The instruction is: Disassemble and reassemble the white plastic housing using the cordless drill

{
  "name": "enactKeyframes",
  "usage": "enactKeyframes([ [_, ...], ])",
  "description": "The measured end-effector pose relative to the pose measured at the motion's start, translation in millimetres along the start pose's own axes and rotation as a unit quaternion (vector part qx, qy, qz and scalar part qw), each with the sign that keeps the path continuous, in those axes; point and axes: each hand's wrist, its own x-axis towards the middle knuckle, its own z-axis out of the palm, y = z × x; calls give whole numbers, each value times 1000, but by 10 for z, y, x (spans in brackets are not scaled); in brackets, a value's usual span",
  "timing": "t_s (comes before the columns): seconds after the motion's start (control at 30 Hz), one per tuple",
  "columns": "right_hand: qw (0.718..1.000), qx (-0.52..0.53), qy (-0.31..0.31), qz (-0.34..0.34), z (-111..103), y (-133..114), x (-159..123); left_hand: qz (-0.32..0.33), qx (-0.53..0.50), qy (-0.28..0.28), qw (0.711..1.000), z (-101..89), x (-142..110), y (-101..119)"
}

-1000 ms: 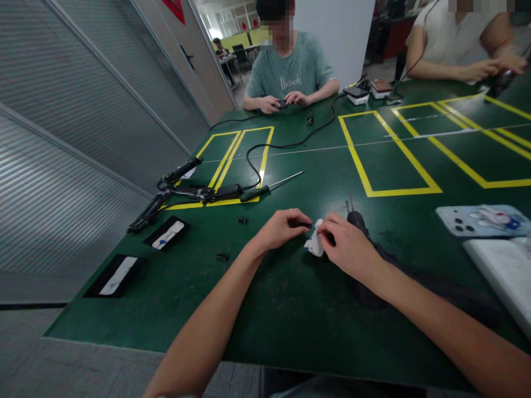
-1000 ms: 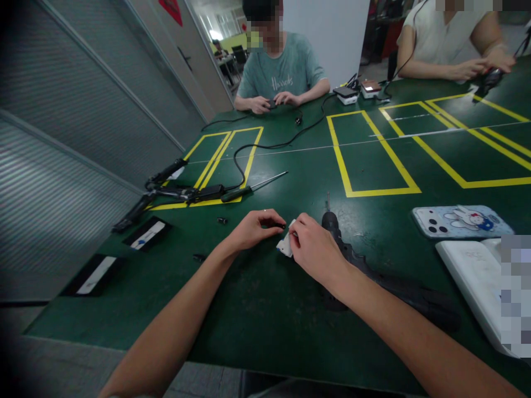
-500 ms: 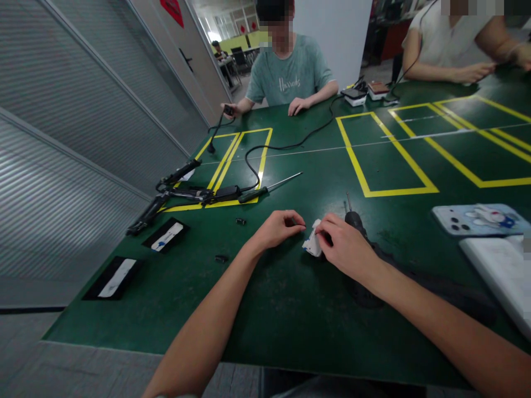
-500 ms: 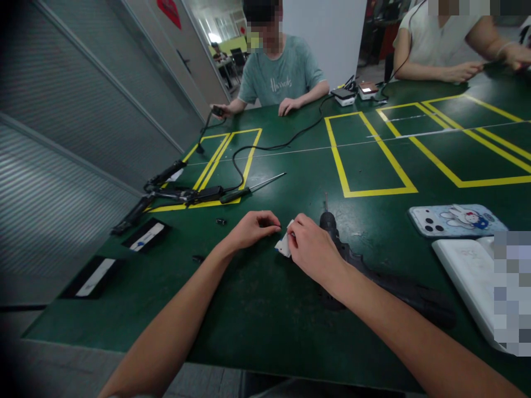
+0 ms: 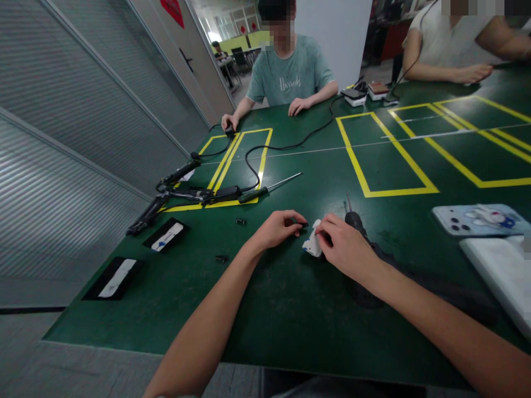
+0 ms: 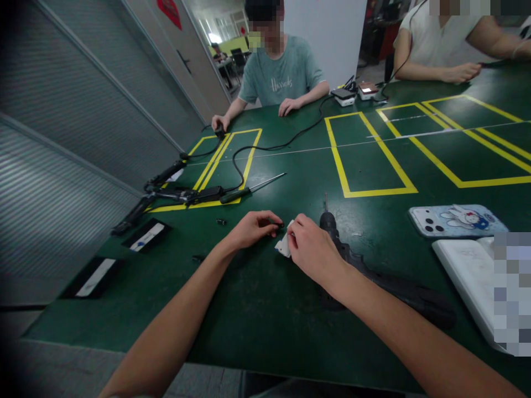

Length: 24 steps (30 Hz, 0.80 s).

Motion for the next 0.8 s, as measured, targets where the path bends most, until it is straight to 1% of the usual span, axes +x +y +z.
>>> enactKeyframes([
  [0.13, 1000, -3, -2, -1, 0, 0, 10, 8, -11, -1, 1000, -9, 2, -9],
  [0.23, 1000, -3, -4, -2, 2, 3, 6, 1, -24, -7, 1000, -21, -3, 0],
  [0.33, 1000, -4, -3, -2, 4, 4, -2, -6, -16, -8, 1000, -40, -9, 10],
  [0.53, 1000, -3, 1, -1, -20, -11, -3, 7, 45, 15, 999, -73, -13, 24],
  [0.8, 1000, -9, 5, 0, -15, -18, 17, 4, 70, 46, 996, -103, -21, 35],
])
